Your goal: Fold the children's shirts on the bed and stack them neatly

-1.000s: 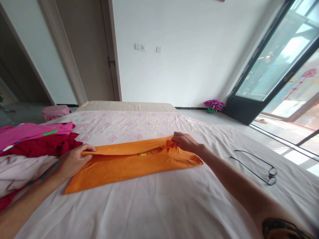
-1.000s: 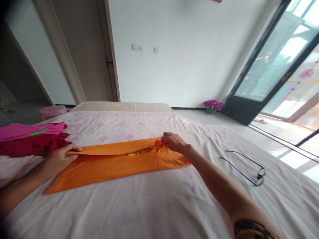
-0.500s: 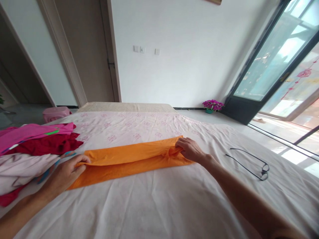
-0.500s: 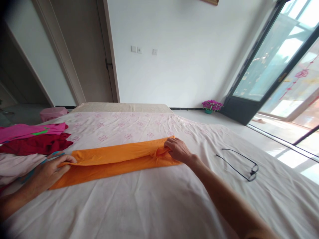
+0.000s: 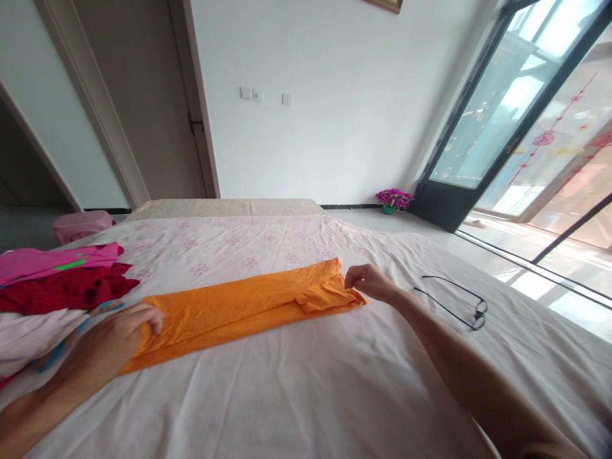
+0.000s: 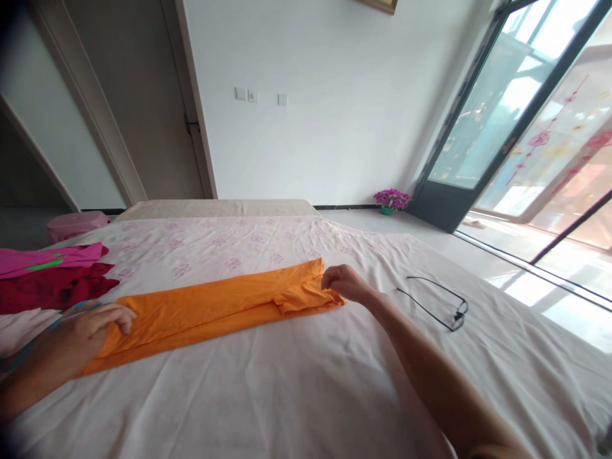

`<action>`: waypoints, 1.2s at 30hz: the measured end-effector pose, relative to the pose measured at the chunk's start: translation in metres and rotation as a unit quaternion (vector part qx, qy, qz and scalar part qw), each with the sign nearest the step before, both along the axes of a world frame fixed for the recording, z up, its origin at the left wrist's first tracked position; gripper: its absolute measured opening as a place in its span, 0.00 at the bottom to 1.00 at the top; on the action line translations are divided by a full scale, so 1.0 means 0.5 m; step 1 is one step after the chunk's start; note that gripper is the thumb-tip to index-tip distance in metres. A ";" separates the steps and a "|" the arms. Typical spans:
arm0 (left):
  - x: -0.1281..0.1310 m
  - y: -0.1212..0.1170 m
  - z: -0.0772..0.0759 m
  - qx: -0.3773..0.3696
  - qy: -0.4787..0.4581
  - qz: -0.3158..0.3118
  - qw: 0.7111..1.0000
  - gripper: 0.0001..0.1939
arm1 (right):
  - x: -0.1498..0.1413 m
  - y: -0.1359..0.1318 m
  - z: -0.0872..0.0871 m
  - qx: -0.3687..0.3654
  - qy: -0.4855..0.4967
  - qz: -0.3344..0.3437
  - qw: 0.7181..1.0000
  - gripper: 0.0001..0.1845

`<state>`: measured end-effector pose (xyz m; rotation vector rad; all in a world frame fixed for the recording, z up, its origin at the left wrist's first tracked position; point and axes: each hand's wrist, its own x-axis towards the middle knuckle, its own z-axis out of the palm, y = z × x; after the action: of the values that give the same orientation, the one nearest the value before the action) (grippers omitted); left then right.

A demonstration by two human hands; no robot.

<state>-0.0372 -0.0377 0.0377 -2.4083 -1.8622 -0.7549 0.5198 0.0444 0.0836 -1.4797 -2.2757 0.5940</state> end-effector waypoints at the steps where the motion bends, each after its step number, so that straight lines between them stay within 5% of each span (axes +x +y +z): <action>1: 0.031 0.001 0.004 -0.018 -0.010 -0.008 1.000 0.13 | 0.002 0.016 -0.003 -0.001 0.013 -0.048 0.999 0.15; 5: 0.195 0.008 0.020 -0.079 -0.053 -0.086 0.992 0.17 | -0.009 0.078 -0.019 0.024 -0.080 -0.205 0.975 0.15; 9: 0.348 0.027 0.029 -0.088 -0.072 -0.172 0.978 0.18 | -0.033 0.118 -0.035 -0.035 -0.120 -0.256 0.959 0.19; 17: 0.508 0.083 0.008 -0.133 0.041 -0.296 0.945 0.31 | -0.078 0.172 -0.050 0.042 -0.073 -0.302 0.950 0.17; 23: 0.541 0.084 -0.015 -0.136 0.095 -0.318 0.934 0.32 | -0.075 0.164 -0.092 0.012 -0.147 -0.319 0.936 0.19; 28: 0.524 0.082 -0.002 -0.170 0.033 -0.360 0.917 0.31 | -0.092 0.130 -0.068 0.066 -0.204 -0.312 0.926 0.21; 32: 0.514 0.075 0.003 -0.175 -0.089 -0.349 0.916 0.29 | -0.148 0.084 -0.060 0.197 -0.227 -0.177 0.937 0.27; 36: 0.470 0.059 -0.020 -0.115 -0.126 -0.267 0.948 0.26 | -0.179 0.046 -0.105 0.133 -0.244 -0.063 0.958 0.34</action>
<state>0.1975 -0.0082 0.0277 -3.1630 -1.4237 -0.9493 0.4304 0.0674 0.0313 -1.7569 -2.4561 -0.1373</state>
